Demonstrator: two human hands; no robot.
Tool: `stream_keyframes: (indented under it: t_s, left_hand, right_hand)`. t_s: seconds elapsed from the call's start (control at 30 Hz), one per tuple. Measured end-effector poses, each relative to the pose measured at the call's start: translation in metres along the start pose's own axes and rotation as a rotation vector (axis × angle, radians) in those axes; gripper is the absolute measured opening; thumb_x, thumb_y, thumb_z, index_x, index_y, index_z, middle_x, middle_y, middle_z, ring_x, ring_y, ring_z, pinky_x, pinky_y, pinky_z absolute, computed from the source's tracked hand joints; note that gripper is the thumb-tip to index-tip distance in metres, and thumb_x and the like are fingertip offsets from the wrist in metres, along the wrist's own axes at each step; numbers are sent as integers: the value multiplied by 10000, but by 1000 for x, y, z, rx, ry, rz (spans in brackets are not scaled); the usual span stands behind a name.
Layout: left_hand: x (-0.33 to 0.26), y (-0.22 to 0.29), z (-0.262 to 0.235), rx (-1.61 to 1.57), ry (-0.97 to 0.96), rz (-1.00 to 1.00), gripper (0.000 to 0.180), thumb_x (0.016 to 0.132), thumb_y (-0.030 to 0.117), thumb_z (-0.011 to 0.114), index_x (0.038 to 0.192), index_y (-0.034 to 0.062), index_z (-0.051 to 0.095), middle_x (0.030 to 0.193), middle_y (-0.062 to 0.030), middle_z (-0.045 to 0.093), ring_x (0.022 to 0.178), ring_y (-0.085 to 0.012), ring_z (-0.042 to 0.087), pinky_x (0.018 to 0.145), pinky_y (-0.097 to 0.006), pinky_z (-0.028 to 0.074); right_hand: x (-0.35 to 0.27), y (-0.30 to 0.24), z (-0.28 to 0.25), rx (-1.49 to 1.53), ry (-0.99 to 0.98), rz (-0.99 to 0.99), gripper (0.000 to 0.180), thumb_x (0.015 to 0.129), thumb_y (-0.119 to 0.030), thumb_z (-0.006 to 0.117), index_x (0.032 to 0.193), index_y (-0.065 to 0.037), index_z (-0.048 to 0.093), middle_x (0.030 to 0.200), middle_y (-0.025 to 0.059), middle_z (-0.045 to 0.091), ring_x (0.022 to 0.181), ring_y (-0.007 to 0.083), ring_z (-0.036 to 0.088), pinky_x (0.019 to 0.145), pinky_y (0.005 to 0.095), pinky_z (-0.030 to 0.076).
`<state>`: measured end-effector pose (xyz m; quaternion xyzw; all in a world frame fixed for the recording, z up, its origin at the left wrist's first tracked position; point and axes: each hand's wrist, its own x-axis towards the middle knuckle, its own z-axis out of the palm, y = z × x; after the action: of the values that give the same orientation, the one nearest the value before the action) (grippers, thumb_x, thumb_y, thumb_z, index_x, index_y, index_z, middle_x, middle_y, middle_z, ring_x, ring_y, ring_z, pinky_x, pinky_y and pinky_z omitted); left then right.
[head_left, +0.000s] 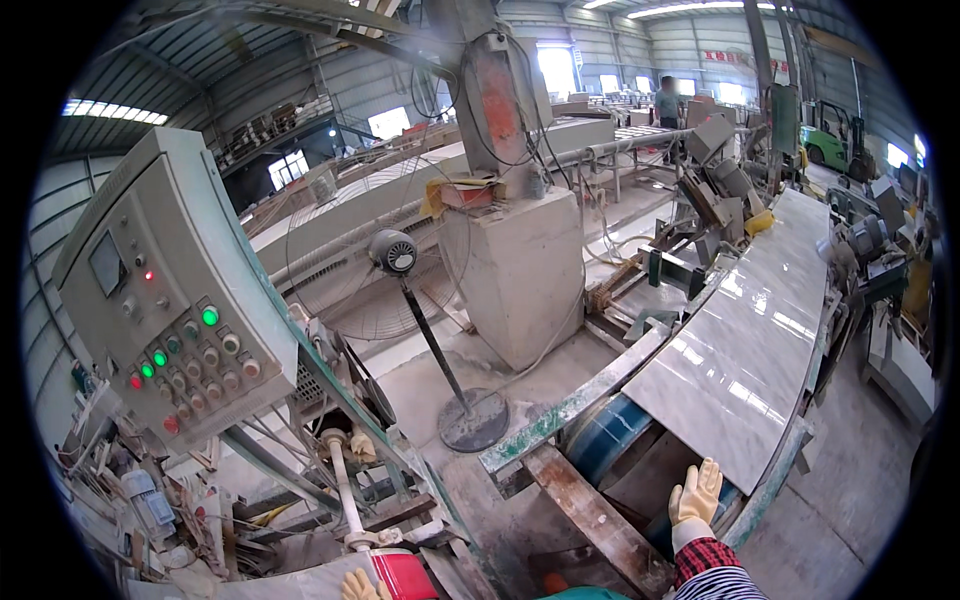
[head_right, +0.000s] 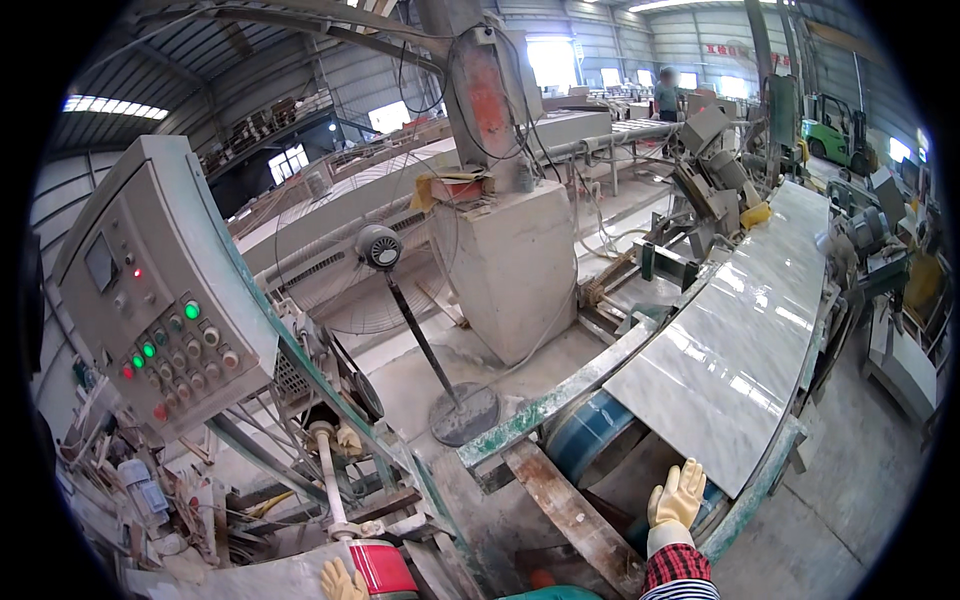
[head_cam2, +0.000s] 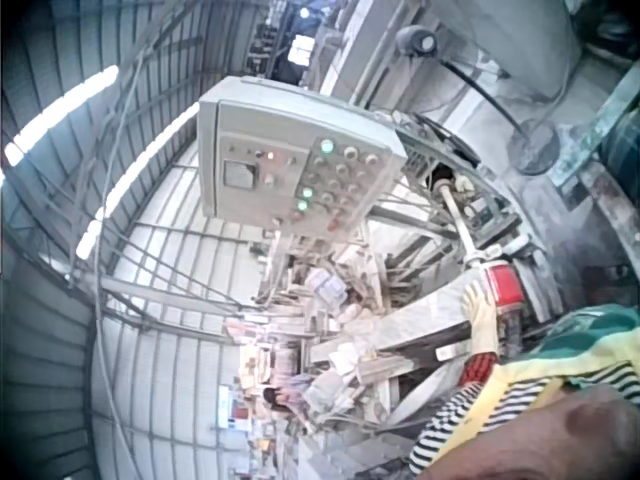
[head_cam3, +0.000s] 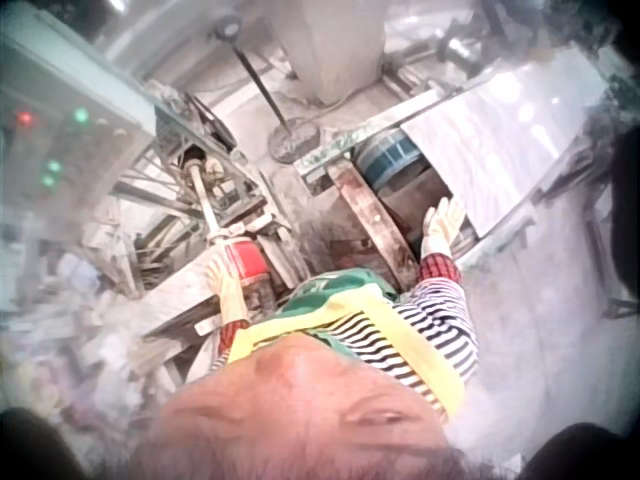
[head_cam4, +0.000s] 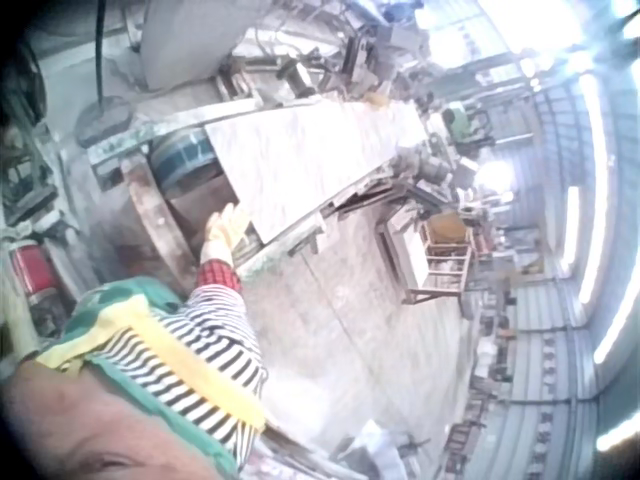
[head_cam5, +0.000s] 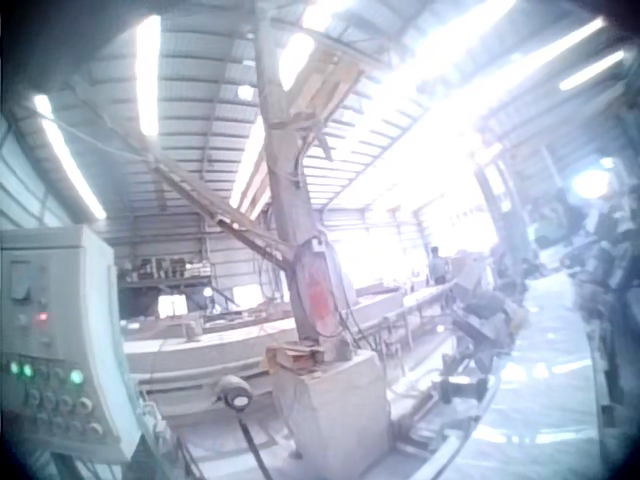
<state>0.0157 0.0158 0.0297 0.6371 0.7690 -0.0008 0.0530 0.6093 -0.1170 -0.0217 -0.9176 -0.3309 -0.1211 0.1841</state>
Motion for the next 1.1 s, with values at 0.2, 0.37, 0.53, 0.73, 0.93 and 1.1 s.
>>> stream_keyframes:
  t_s: [0.2, 0.37, 0.53, 0.73, 0.93, 1.1]
  left_hand:
    - [11, -23, 33, 21, 254, 41, 671, 922, 448, 536, 1456, 56, 429, 1474, -252, 403, 1356, -444, 374, 1127, -562, 296]
    - [8, -12, 19, 67, 206, 42, 627, 957, 446, 486, 1460, 74, 444, 1484, -239, 416, 1360, -442, 388, 1113, -572, 312]
    - [-2, -9, 1, 16, 197, 23, 570, 1023, 451, 385, 1468, 105, 465, 1508, -212, 431, 1378, -443, 390, 1094, -587, 330]
    - [-3, -18, 0, 17, 152, 5, 601, 1029, 462, 377, 1495, 84, 418, 1511, -218, 422, 1395, -465, 349, 1162, -585, 232]
    - [10, -26, 25, 25, 254, 75, 654, 966, 508, 490, 1469, 93, 444, 1438, -233, 468, 1297, -454, 423, 1086, -574, 305]
    - [30, -23, 64, 256, 509, 223, 676, 919, 542, 563, 1438, 118, 478, 1374, -218, 510, 1190, -420, 507, 987, -553, 405]
  right_hand:
    - [-3, 0, 11, 19, 19, 17, 528, 799, -203, 637, 1278, 11, 572, 1536, 272, 363, 1435, 438, 312, 1204, 516, 221]
    - [-7, -2, 6, 21, 18, 32, 553, 782, -193, 649, 1289, 12, 564, 1535, 288, 350, 1407, 484, 324, 1193, 527, 244]
    - [-9, -11, 2, 58, -46, 69, 561, 804, -205, 651, 1314, 11, 560, 1558, 276, 321, 1433, 463, 297, 1211, 500, 222]
    - [-10, -7, 2, 46, -28, 21, 581, 781, -225, 663, 1302, 8, 556, 1547, 296, 324, 1433, 466, 294, 1207, 515, 223]
    - [-14, -6, 3, 12, -7, 15, 591, 769, -229, 670, 1297, 12, 557, 1537, 299, 337, 1428, 472, 296, 1200, 530, 229]
    - [-15, -5, 9, 27, 20, 26, 561, 755, -251, 688, 1254, -21, 574, 1525, 282, 368, 1412, 475, 329, 1190, 529, 255]
